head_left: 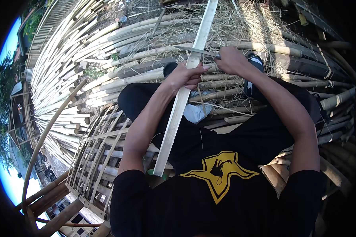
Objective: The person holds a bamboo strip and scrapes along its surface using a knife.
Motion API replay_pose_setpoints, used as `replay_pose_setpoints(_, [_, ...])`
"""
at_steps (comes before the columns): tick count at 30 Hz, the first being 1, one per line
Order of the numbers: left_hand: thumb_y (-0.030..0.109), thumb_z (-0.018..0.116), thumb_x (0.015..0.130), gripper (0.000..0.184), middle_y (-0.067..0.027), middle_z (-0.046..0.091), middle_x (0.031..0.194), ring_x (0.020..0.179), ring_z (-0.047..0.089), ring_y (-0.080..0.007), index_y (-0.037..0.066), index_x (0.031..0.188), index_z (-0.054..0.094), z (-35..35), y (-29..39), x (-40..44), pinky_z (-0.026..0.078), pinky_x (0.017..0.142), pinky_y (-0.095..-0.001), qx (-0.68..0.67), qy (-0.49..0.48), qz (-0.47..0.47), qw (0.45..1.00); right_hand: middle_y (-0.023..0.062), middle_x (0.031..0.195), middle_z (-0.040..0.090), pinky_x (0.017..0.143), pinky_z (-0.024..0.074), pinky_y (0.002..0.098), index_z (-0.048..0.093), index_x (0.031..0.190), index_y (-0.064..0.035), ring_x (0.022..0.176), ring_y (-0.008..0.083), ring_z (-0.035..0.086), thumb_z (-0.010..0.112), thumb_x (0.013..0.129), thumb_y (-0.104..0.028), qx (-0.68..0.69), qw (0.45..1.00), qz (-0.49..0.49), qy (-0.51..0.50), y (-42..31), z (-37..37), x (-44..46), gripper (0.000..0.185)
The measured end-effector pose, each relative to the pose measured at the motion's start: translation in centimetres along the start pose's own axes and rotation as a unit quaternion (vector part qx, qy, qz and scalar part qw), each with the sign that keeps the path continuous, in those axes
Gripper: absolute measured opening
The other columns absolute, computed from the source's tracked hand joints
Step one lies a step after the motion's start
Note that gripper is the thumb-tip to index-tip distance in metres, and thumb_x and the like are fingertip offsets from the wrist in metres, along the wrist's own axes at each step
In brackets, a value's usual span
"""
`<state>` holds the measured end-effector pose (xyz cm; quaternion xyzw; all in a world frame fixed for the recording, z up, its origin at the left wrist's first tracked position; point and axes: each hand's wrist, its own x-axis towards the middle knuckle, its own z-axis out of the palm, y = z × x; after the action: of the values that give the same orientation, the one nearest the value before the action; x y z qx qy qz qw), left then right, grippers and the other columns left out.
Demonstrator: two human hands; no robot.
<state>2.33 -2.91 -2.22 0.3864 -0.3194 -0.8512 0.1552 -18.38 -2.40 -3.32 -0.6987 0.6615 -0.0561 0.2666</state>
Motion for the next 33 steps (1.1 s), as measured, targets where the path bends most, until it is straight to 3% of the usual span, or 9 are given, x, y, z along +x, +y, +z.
replay_pose_setpoints(12, [0.005, 0.064, 0.085, 0.023, 0.008, 0.032, 0.053, 0.038, 0.025, -0.0015, 0.011, 0.077, 0.043, 0.7, 0.1, 0.5, 0.017, 0.034, -0.0208, 0.046, 0.007, -0.015, 0.999, 0.0283, 0.072, 0.061, 0.07, 0.0505, 0.047, 0.062, 0.072, 0.0074, 0.073, 0.0427, 0.062, 0.059, 0.077, -0.023, 0.004, 1.0, -0.002, -0.004, 0.5, 1.9, 0.6, 0.031])
replay_pose_setpoints(17, [0.002, 0.064, 0.084, 0.023, 0.0075, 0.032, 0.052, 0.037, 0.026, -0.0011, 0.01, 0.078, 0.043, 0.8, -0.2, 0.4, 0.017, 0.033, -0.02, 0.024, -0.001, -0.02, 1.0, 0.0269, 0.078, 0.064, 0.07, 0.0532, 0.0457, 0.064, 0.078, 0.0056, 0.076, 0.0402, 0.065, 0.058, 0.071, -0.017, -0.092, 0.995, 0.003, 0.037, 2.6, 0.9, 2.8, 0.024])
replay_pose_setpoints(22, [0.0, 0.06, 0.086, 0.019, 0.0064, 0.035, 0.055, 0.037, 0.026, -0.0002, 0.01, 0.082, 0.045, 0.8, -0.5, -1.4, 0.018, 0.033, -0.0178, -0.004, -0.031, -0.046, 0.998, 0.0192, 0.08, 0.067, 0.072, 0.053, 0.0435, 0.066, 0.083, 0.0004, 0.081, 0.037, 0.066, 0.056, 0.076, -0.02, -0.193, 0.971, 0.129, 0.056, 8.4, -3.2, 5.5, 0.024])
replay_pose_setpoints(24, [0.004, 0.065, 0.084, 0.023, 0.0071, 0.035, 0.051, 0.036, 0.026, -0.0009, 0.01, 0.081, 0.043, 0.2, -0.7, -3.2, 0.017, 0.034, -0.0201, 0.035, -0.052, -0.042, 0.997, 0.0233, 0.1, 0.065, 0.081, 0.0482, 0.0441, 0.067, 0.099, -0.0012, 0.098, 0.0367, 0.062, 0.048, 0.082, -0.032, -0.038, 0.938, 0.324, 0.114, 19.0, -5.3, 6.6, 0.039])
replay_pose_setpoints(25, [0.005, 0.065, 0.085, 0.022, 0.0066, 0.036, 0.05, 0.036, 0.026, -0.0011, 0.01, 0.08, 0.044, -0.6, -1.4, -3.7, 0.016, 0.034, -0.0206, 0.051, -0.052, -0.023, 0.997, 0.0246, 0.108, 0.063, 0.082, 0.0481, 0.0431, 0.065, 0.104, 0.0007, 0.101, 0.0355, 0.062, 0.047, 0.082, -0.032, -0.054, 0.949, 0.301, 0.072, 21.2, -7.0, 4.8, 0.043])
replay_pose_setpoints(26, [0.005, 0.065, 0.085, 0.022, 0.0069, 0.036, 0.051, 0.036, 0.026, -0.0011, 0.01, 0.079, 0.044, -0.9, -1.2, -4.1, 0.016, 0.034, -0.0206, 0.064, -0.027, -0.015, 0.997, 0.0256, 0.107, 0.062, 0.084, 0.0475, 0.0429, 0.065, 0.103, 0.0037, 0.102, 0.0367, 0.061, 0.048, 0.081, -0.032, -0.023, 0.918, 0.374, 0.13, 22.3, -7.0, 4.6, 0.045])
replay_pose_setpoints(27, [0.006, 0.065, 0.085, 0.023, 0.0072, 0.036, 0.051, 0.036, 0.026, -0.0012, 0.01, 0.078, 0.044, -0.9, -0.8, -3.9, 0.016, 0.034, -0.0207, 0.077, -0.005, -0.001, 0.997, 0.0306, 0.092, 0.063, 0.076, 0.0477, 0.0439, 0.066, 0.09, 0.0068, 0.089, 0.0405, 0.064, 0.049, 0.078, -0.029, 0.023, 0.898, 0.375, 0.229, 22.2, -6.1, 4.3, 0.041])
replay_pose_setpoints(29, [0.005, 0.065, 0.085, 0.023, 0.0073, 0.035, 0.052, 0.036, 0.026, -0.0012, 0.01, 0.077, 0.044, -0.9, -0.3, -2.7, 0.016, 0.034, -0.0208, 0.041, 0.005, 0.002, 0.999, 0.0288, 0.103, 0.062, 0.084, 0.0467, 0.0431, 0.063, 0.102, 0.0066, 0.098, 0.0409, 0.061, 0.051, 0.078, -0.033, 0.076, 0.922, 0.348, 0.153, 19.6, -5.1, 5.4, 0.048])
replay_pose_setpoints(33, [0.002, 0.062, 0.085, 0.022, 0.007, 0.034, 0.053, 0.037, 0.026, -0.0015, 0.009, 0.077, 0.044, -1.0, 0.1, -0.9, 0.017, 0.033, -0.0208, -0.009, 0.041, -0.032, 0.999, 0.03, 0.087, 0.063, 0.078, 0.0485, 0.0447, 0.065, 0.084, 0.0077, 0.085, 0.0408, 0.063, 0.052, 0.078, -0.029, 0.045, 0.984, 0.164, 0.046, 6.5, -2.1, 4.5, 0.04])
